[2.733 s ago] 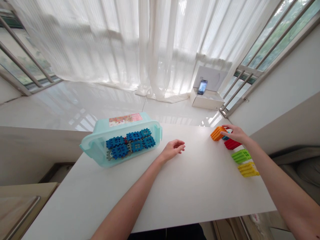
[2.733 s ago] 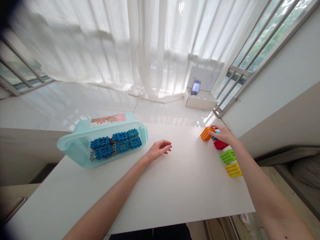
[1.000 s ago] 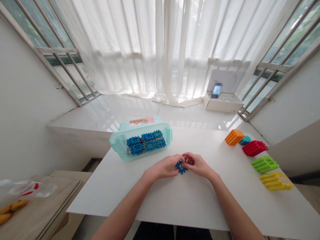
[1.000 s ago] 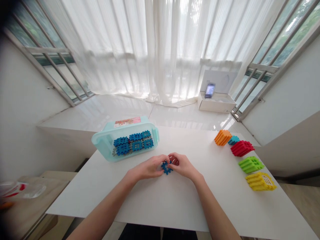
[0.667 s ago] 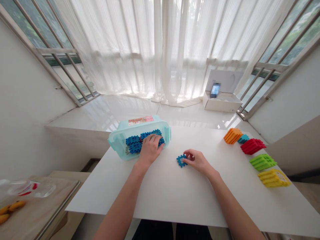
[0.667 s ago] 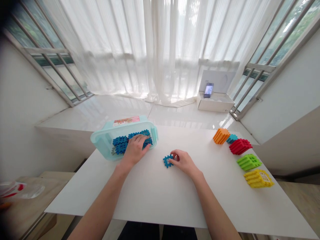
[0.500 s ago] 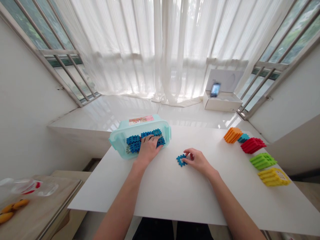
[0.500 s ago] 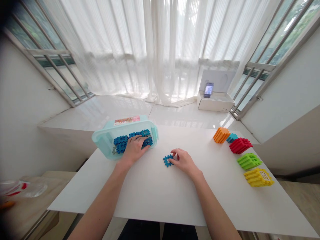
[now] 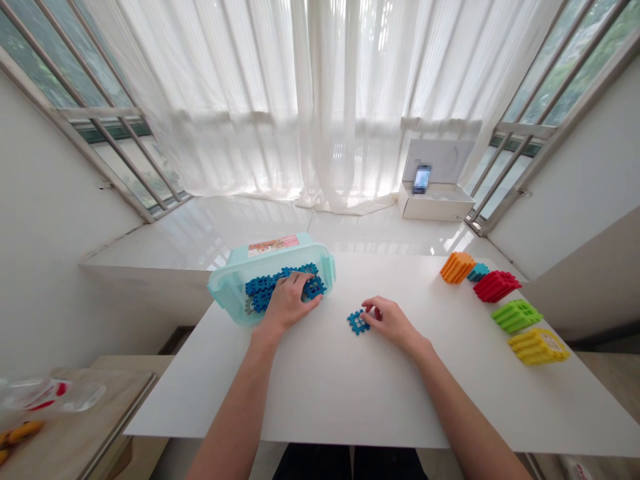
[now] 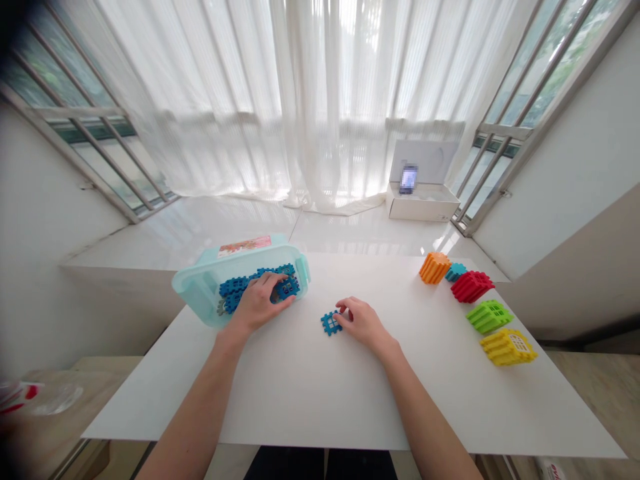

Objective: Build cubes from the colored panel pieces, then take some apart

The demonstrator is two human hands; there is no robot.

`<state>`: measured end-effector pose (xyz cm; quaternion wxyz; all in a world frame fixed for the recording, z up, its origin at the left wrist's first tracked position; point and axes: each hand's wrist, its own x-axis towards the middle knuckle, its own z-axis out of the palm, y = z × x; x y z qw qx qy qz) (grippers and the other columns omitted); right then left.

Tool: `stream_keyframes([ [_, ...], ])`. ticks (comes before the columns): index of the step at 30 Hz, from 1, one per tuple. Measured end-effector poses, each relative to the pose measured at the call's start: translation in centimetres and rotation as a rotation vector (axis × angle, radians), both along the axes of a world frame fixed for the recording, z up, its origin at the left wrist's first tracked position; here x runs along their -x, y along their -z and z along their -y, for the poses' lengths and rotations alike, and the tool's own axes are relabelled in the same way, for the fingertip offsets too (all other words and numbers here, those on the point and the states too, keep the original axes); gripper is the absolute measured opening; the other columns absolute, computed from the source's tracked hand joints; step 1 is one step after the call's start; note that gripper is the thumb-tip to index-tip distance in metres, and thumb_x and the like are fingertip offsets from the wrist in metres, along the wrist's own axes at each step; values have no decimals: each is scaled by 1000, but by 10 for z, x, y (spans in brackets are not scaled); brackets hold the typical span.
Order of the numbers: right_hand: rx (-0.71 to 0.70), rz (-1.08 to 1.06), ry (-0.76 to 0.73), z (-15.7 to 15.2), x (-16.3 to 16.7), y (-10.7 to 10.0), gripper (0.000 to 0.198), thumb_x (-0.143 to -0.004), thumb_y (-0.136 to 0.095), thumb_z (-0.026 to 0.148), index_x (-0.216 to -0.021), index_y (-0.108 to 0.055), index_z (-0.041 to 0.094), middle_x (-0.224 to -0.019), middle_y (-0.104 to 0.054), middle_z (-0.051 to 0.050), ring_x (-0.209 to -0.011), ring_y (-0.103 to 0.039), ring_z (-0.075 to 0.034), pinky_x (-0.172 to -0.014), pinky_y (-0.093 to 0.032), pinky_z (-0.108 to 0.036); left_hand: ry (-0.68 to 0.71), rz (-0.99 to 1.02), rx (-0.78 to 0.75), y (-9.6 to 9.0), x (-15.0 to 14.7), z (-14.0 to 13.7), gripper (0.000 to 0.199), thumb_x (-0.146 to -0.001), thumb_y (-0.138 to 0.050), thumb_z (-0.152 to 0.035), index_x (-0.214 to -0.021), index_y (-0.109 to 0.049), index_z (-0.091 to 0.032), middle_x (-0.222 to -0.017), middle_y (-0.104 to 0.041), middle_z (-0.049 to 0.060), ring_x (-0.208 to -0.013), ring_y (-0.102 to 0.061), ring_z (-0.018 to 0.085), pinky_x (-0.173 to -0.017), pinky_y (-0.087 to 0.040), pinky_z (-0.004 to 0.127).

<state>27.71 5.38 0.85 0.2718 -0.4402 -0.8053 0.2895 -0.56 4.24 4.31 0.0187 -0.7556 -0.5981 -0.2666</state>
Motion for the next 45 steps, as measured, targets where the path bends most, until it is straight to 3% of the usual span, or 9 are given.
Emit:
stream_keyframes([
  [8, -15, -26, 19, 1, 0, -2, 18, -88, -58, 34, -99, -67, 23, -86, -67, -2, -63, -55, -14, -65, -50, -30, 160, 189, 57, -4, -2, 2, 43, -80, -66, -29, -121, -57, -20, -121, -62, 9, -113, -59, 27, -99, -47, 41],
  [13, 8, -137, 55, 2, 4, -7, 22, -89, -56, 39, -94, -68, 22, -82, -69, -3, -63, -57, -15, -61, -50, -29, 376, 490, 327, -12, -11, 10, 43, -77, -71, -30, -117, -61, -21, -117, -67, 6, -95, -66, 20, -89, -53, 34],
  [19, 111, -211, 32, 8, 10, -17, 24, -88, -59, 41, -98, -69, 21, -81, -71, -2, -59, -57, -13, -56, -49, -27, 591, 717, 624, -13, -25, 17, 47, -80, -70, -28, -125, -57, -19, -115, -67, 10, -94, -69, 20, -86, -55, 34],
  [23, 157, -236, -38, 9, 10, -16, 25, -85, -62, 38, -102, -69, 21, -89, -71, -4, -58, -57, -12, -55, -48, -25, 542, 777, 644, -7, -39, 16, 39, -83, -69, -32, -117, -59, -15, -94, -72, 8, -91, -71, 20, -83, -55, 33],
  [30, 175, -299, -73, 4, -5, -19, 26, -90, -51, 28, -113, -63, 23, -95, -70, -4, -77, -63, -15, -68, -52, -29, 409, 975, 641, 7, -68, 16, 38, -75, -77, -38, -100, -61, -15, -97, -71, 8, -89, -72, 23, -73, -55, 29],
  [35, 38, -131, -236, 12, -11, -31, 61, -76, -71, 25, -133, -50, 31, -130, -56, -7, -93, -61, -18, -70, -51, -30, 262, 1088, 640, 16, -73, 14, 39, -67, -83, -37, -91, -62, -15, -96, -69, 6, -85, -72, 22, -75, -56, 32],
  [39, -28, -57, -231, 13, -9, -27, 47, -81, -69, 25, -126, -56, 31, -114, -63, -4, -83, -60, -16, -71, -50, -30, 271, 1098, 679, 18, -71, 13, 40, -65, -84, -34, -92, -62, -15, -94, -68, 5, -84, -72, 22, -73, -55, 32],
  [42, -27, 12, -219, 11, -9, -24, 50, -80, -72, 27, -128, -56, 30, -98, -64, -2, -81, -59, -17, -76, -50, -32, 279, 1101, 697, 17, -73, 14, 37, -66, -83, -32, -92, -62, -14, -95, -68, 5, -84, -72, 22, -72, -55, 31],
  [45, -1, 45, -236, 11, -9, -25, 53, -80, -72, 27, -130, -54, 31, -98, -62, -2, -80, -59, -17, -76, -50, -32, 286, 1102, 693, 16, -75, 15, 36, -68, -82, -30, -92, -61, -14, -95, -69, 5, -84, -72, 21, -72, -55, 31],
])
